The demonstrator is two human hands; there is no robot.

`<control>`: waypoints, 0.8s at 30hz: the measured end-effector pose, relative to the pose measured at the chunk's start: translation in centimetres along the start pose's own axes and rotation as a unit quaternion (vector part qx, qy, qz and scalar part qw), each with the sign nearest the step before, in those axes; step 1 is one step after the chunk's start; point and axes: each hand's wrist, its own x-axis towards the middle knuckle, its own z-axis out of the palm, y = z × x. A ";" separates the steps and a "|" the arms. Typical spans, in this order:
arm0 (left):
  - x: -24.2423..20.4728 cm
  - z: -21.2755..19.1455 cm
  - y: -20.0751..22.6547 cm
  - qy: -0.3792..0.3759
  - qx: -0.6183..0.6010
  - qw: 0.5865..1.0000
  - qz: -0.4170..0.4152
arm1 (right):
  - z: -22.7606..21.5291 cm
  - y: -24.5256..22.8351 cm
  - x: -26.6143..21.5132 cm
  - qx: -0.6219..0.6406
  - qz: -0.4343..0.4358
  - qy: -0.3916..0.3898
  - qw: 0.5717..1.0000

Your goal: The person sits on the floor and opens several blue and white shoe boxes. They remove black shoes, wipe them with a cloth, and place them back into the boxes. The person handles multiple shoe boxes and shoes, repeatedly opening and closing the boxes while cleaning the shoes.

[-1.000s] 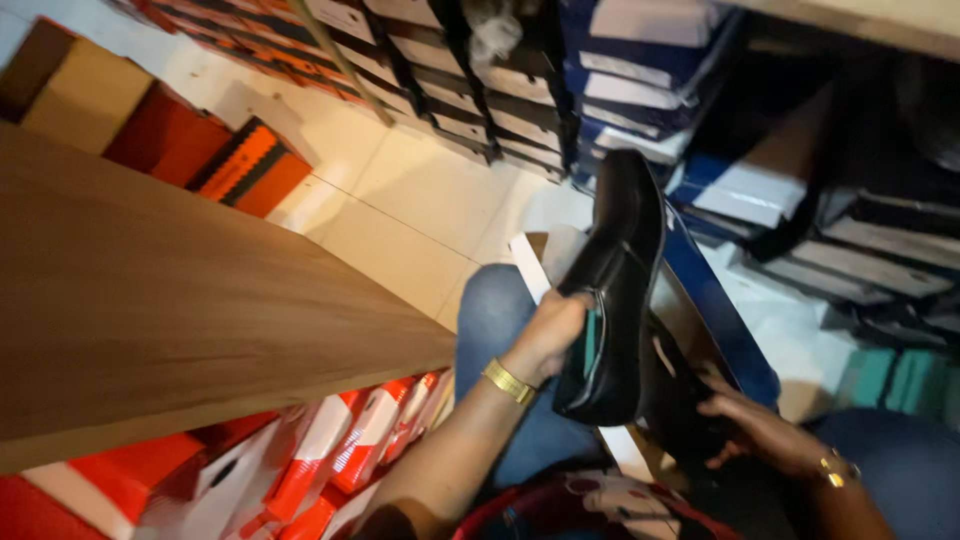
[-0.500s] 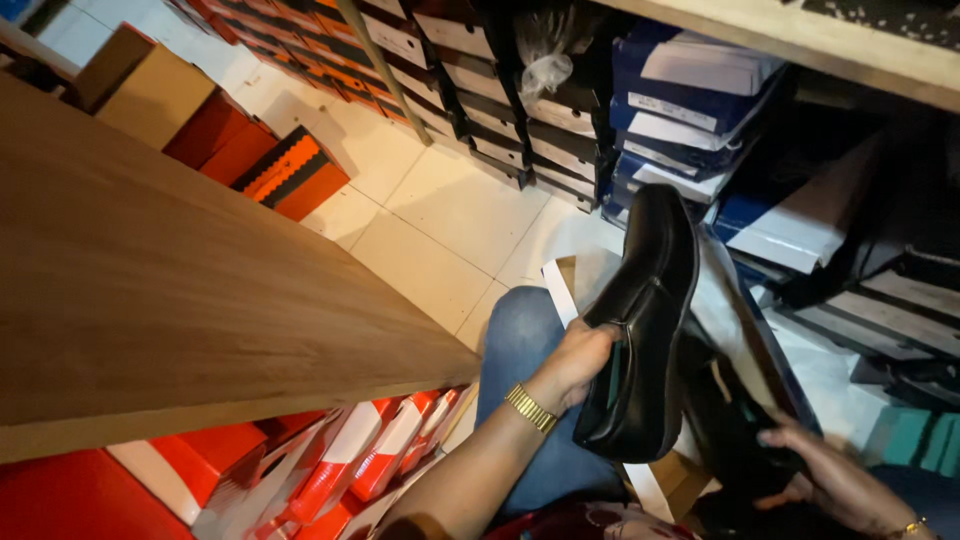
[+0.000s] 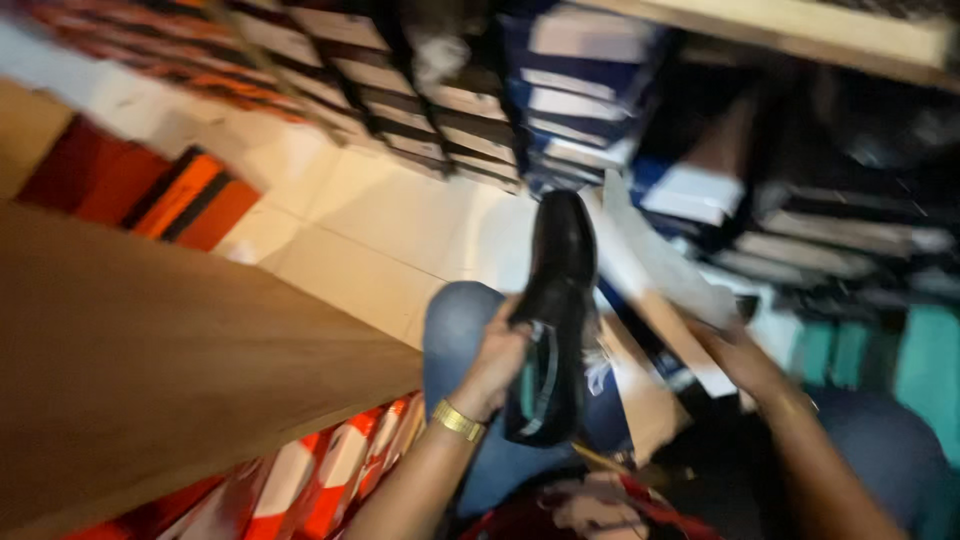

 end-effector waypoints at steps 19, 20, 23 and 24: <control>2.9 -6.0 -6.7 0.073 -0.125 0.976 -0.163 | -1.1 -4.4 -6.4 0.092 0.030 -0.236 0.967; 5.2 -6.3 -7.4 0.061 -0.120 0.977 -0.166 | -4.9 -5.8 -7.9 0.094 0.039 -0.226 0.969; 7.4 -5.0 -6.7 -0.207 -0.251 0.924 -0.203 | -15.3 -6.6 -11.8 -0.048 0.046 0.128 0.990; 4.8 -3.9 -4.7 -0.281 -0.311 0.877 -0.235 | -17.8 -4.4 -12.8 -0.045 -0.060 0.288 0.955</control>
